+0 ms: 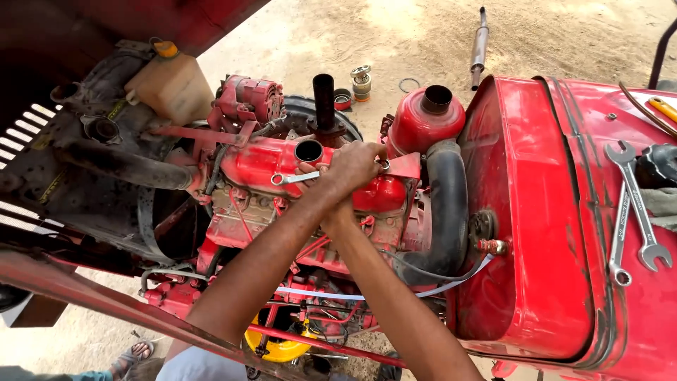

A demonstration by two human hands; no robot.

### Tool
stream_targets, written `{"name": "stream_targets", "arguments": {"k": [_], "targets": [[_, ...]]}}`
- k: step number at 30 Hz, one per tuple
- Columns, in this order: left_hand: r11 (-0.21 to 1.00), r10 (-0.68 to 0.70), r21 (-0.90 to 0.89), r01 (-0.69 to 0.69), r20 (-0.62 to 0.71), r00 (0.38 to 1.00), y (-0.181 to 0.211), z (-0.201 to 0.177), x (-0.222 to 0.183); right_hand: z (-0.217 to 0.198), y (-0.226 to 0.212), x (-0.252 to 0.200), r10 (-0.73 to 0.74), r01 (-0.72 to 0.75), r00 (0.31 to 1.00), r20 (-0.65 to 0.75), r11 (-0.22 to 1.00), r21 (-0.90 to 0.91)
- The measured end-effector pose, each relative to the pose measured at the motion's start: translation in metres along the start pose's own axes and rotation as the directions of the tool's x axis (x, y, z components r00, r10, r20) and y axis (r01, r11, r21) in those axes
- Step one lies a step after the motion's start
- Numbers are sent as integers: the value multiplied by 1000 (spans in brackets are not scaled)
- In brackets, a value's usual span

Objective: Repairing and performing maintenance on a tractor engine, including using tools and draining oil.

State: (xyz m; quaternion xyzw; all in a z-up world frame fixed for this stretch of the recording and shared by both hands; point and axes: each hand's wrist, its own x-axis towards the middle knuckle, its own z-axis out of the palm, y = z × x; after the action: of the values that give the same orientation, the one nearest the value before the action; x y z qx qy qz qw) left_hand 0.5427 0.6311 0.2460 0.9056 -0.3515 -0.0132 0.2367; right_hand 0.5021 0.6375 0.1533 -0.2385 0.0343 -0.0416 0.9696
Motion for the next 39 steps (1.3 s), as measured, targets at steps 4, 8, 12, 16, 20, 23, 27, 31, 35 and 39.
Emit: {"name": "stream_targets", "arguments": {"k": [4, 8, 12, 16, 20, 23, 27, 31, 35, 39], "targets": [[1000, -10, 17, 11, -45, 999, -4, 17, 6, -56, 25, 9, -49, 44, 995, 81, 997, 58], [997, -78, -14, 77, -92, 993, 6, 18, -1, -40, 18, -18, -94, 97, 994, 51, 993, -73], [995, -99, 19, 102, -116, 988, 2, 28, 5, -11, 23, -14, 36, -17, 994, -102, 983, 185], [994, -72, 76, 82, -127, 989, -9, 46, 22, -39, 41, 17, 71, -54, 996, -49, 956, 289], [994, -81, 69, 89, -110, 991, -7, 44, 21, -51, 63, 46, 111, -145, 986, 123, 938, 315], [986, -154, 39, 160, -124, 980, -10, 68, 13, -57, 69, 28, 151, -203, 971, 184, 930, 306], [978, -173, 103, 182, -92, 981, -16, 53, 27, -50, 75, 56, 72, -89, 993, 92, 977, 193], [979, -165, 127, 158, 42, 985, -25, 61, 30, -66, 78, 65, 104, -147, 981, 164, 948, 281], [971, -159, 188, 146, 52, 986, -28, 68, 30, -43, 62, 58, 157, -172, 984, 82, 959, 224], [929, -95, 348, 125, -102, 990, -32, 102, 5, -67, 68, 52, 175, -204, 972, 155, 959, 197]]}}
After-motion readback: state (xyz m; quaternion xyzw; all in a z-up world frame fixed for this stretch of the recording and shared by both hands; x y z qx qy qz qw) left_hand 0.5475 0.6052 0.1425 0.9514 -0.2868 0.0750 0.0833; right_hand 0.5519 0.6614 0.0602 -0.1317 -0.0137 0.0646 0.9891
